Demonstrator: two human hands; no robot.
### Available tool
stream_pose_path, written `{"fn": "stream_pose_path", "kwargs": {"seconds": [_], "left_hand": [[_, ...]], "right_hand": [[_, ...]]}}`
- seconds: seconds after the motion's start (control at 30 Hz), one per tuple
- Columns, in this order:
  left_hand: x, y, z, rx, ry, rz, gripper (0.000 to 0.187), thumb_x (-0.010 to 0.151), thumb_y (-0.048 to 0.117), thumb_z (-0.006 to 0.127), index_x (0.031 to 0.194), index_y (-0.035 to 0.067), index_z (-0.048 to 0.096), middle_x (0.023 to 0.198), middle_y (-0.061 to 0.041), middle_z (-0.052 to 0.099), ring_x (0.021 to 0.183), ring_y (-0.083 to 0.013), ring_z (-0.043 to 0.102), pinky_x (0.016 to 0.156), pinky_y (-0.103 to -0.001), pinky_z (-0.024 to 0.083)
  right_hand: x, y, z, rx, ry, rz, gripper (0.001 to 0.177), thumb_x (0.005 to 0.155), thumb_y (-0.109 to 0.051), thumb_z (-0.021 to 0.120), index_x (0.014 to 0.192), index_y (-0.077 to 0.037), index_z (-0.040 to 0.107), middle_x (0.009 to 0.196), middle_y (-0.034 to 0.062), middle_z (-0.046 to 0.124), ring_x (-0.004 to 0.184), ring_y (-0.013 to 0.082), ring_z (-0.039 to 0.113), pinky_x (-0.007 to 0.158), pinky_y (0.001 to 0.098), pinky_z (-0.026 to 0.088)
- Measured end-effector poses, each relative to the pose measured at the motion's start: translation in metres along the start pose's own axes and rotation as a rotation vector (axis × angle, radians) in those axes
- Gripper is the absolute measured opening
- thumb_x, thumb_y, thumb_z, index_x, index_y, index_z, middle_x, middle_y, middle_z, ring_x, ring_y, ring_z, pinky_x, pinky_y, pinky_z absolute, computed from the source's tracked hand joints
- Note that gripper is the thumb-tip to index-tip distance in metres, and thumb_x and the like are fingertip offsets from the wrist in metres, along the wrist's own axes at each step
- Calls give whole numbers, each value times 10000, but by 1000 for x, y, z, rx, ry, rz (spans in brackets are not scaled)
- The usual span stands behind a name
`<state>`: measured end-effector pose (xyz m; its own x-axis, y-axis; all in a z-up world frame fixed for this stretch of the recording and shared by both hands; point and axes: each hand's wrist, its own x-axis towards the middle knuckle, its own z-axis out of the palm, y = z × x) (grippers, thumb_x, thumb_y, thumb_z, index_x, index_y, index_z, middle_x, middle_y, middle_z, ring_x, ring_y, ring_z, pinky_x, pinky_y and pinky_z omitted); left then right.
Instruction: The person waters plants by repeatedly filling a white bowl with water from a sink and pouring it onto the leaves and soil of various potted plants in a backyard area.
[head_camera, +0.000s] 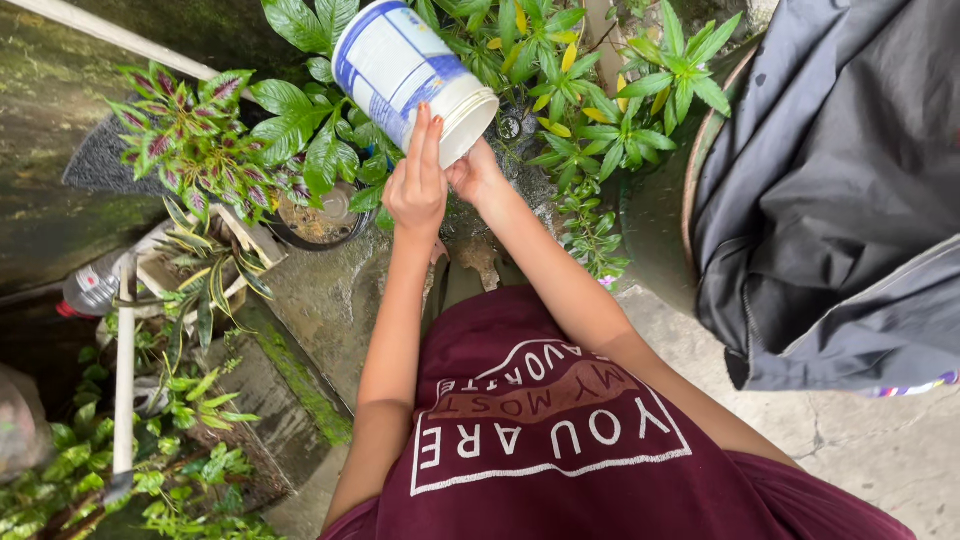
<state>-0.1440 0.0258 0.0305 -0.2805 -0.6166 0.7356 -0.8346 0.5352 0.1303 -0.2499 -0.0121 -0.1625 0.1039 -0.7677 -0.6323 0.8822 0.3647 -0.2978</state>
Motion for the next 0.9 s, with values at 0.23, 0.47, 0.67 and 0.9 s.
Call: {"fn": "stream_pose_path", "kwargs": {"seconds": [0.23, 0.47, 0.67, 0.9], "left_hand": [[22, 37, 5, -179, 33, -269, 587, 943, -100, 541, 1495, 99, 518, 1534, -32, 547, 1179, -230, 746, 866, -272, 614], [15, 37, -4, -1107, 62, -1056, 768, 854, -170, 397, 1574, 92, 341, 1613, -206, 382, 958, -297, 735, 539, -285, 609], [-32, 34, -5, -1083, -131, -1282, 758, 825, -146, 411, 1544, 87, 351, 1496, -216, 497, 732, -244, 714, 472, -269, 575], [-58, 31, -4, -1080, -233, -1340, 756, 781, -150, 397, 1497, 93, 395, 1495, -185, 506, 743, -256, 712, 463, -278, 576]], "right_hand": [[-27, -52, -5, 104, -53, -13, 402, 1052, -391, 498, 1183, -37, 637, 1093, 128, 718, 972, 239, 718, 854, 374, 605], [-107, -208, 14, -1923, 97, -296, 517, 1005, -462, 582, 876, 18, 724, 816, 221, 704, 752, 329, 706, 732, 428, 550], [-131, -266, 32, -1312, -269, -186, 752, 1155, -435, 592, 654, 99, 421, 612, 219, 442, 573, 350, 300, 581, 470, 239], [-99, -223, 3, -1269, 6, -538, 352, 1077, -397, 514, 1060, -110, 717, 899, 1, 696, 768, 130, 689, 613, 235, 490]]}}
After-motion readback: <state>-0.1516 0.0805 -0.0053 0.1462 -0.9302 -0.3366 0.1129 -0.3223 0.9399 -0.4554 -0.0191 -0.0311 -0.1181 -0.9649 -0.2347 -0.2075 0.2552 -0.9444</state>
